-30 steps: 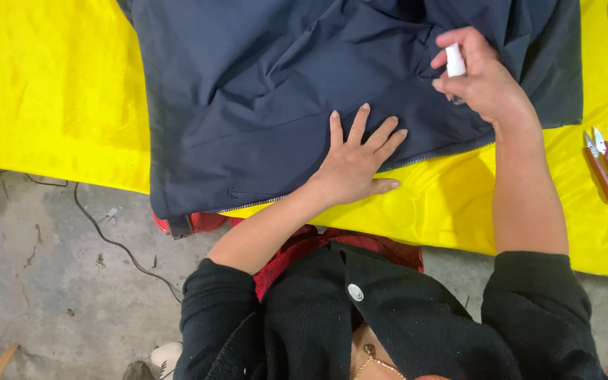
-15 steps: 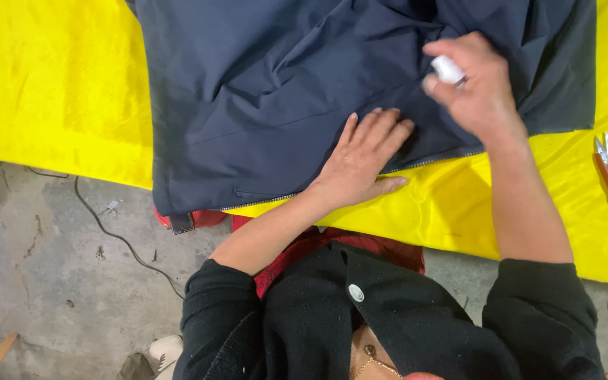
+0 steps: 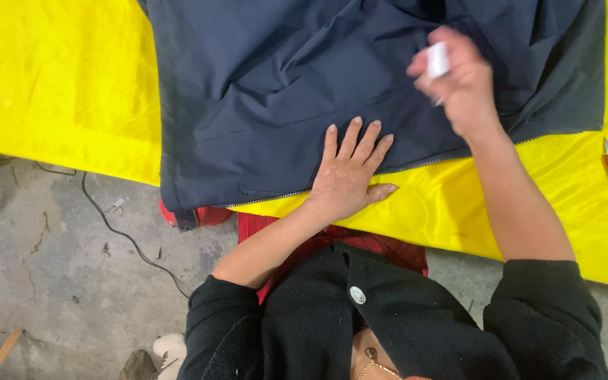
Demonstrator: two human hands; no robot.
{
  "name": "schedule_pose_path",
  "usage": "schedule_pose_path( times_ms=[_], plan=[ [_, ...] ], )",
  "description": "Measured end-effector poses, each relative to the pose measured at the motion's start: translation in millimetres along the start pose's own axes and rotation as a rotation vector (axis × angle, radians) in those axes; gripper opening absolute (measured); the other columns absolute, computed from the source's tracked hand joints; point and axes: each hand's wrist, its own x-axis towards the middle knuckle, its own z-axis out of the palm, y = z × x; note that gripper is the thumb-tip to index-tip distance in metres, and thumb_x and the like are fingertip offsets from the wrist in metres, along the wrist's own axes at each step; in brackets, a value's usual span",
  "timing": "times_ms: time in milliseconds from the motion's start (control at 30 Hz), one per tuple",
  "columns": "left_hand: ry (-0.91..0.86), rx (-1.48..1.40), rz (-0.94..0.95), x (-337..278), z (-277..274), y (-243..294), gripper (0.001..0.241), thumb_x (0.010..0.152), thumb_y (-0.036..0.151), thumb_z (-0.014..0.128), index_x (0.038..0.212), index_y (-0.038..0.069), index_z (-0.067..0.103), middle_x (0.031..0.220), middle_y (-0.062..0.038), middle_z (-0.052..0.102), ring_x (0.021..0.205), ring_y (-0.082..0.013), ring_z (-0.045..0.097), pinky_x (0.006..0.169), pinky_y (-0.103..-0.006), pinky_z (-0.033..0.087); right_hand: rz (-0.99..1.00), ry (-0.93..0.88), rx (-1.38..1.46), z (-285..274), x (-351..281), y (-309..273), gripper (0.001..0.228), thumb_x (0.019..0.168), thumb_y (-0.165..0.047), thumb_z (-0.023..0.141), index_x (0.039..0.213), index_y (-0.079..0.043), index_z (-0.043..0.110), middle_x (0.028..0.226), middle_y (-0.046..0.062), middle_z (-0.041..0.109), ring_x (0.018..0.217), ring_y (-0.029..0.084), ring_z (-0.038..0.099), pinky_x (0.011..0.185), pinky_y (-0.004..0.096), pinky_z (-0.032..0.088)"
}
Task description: The person uses a white marking tool to draw lines on a dark blue jacket and then uses a blue hairdryer to dry or set the marks on the fabric.
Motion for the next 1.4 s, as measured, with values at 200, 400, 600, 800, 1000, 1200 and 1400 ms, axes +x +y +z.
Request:
schedule_pose_path(
  times_ms=[200, 400, 600, 800, 1000, 1200, 1400],
  plan=[
    [-0.060, -0.036, 0.010, -4.4, -6.5, -3.9, 0.081, 0.097, 0.076, 0.044, 0.159, 0.023, 0.040, 0.166, -0.005, 0.034, 0.153, -0.0362, 0.031, 0.123, -0.0636, 0.024, 0.301, -0.196, -0.095, -2.2, 2.1, -21.9, 0.061, 0.083, -0.002, 0.077, 0.139, -0.015, 0.055, 0.113, 0.004, 0.073, 0.103, 0.012, 0.070, 0.078, 0.025, 0.052],
    [-0.097, 0.052, -0.244, -6.8, -17.1, -24.5, 0.116, 0.077, 0.093, 0.062, 0.157, 0.012, 0.037, 0.155, -0.010, 0.050, 0.122, -0.0270, 0.054, 0.090, -0.0403, 0.044, -0.023, -0.058, -0.293, -15.4, -1.5, -22.9, 0.059, 0.100, 0.012, 0.060, 0.153, -0.005, 0.037, 0.131, 0.022, 0.057, 0.104, 0.026, 0.068, 0.096, 0.034, 0.054],
    [-0.090, -0.038, -0.167, -12.8, -12.5, -24.2, 0.093, 0.092, 0.081, 0.052, 0.160, 0.020, 0.034, 0.164, -0.009, 0.036, 0.152, -0.0409, 0.028, 0.119, -0.0703, 0.022, -0.312, -0.355, -0.854, -2.2, -14.1, -40.4, 0.043, 0.098, -0.001, 0.062, 0.141, 0.005, 0.065, 0.139, 0.022, 0.067, 0.122, 0.042, 0.063, 0.103, 0.048, 0.047],
    [-0.059, 0.031, -0.054, -13.1, -8.8, -22.6, 0.079, 0.102, 0.070, 0.039, 0.161, 0.018, 0.035, 0.166, -0.004, 0.039, 0.155, -0.0353, 0.027, 0.123, -0.0630, 0.021, 0.155, -0.237, 0.010, 47.2, -31.1, -71.6, 0.060, 0.083, 0.010, 0.077, 0.136, -0.006, 0.055, 0.116, 0.016, 0.068, 0.102, 0.021, 0.070, 0.092, 0.032, 0.063],
    [-0.042, -0.004, -0.040, -15.6, -5.2, -24.0, 0.077, 0.101, 0.069, 0.044, 0.161, 0.021, 0.036, 0.166, -0.001, 0.038, 0.153, -0.0355, 0.030, 0.123, -0.0623, 0.024, 0.355, -0.310, -0.156, 23.9, 0.7, -27.6, 0.040, 0.079, -0.003, 0.080, 0.115, -0.019, 0.070, 0.112, -0.004, 0.074, 0.092, 0.006, 0.065, 0.064, 0.022, 0.046],
    [-0.083, -0.063, -0.051, -16.0, -7.2, -25.8, 0.076, 0.101, 0.069, 0.044, 0.161, 0.022, 0.035, 0.166, -0.001, 0.039, 0.154, -0.0343, 0.031, 0.125, -0.0599, 0.022, -0.008, 0.188, -0.038, 16.1, -9.6, -26.7, 0.038, 0.086, 0.009, 0.066, 0.117, -0.012, 0.060, 0.113, 0.002, 0.065, 0.094, 0.009, 0.056, 0.079, 0.021, 0.042],
    [-0.007, -0.059, -0.053, -18.1, -5.9, -25.3, 0.077, 0.100, 0.068, 0.054, 0.160, 0.022, 0.040, 0.164, 0.000, 0.041, 0.153, -0.0353, 0.034, 0.123, -0.0618, 0.028, 0.510, -0.380, -0.119, -0.5, -13.8, -48.4, 0.050, 0.082, -0.001, 0.073, 0.129, -0.017, 0.066, 0.112, 0.005, 0.077, 0.091, 0.014, 0.073, 0.058, 0.024, 0.041]
  ],
)
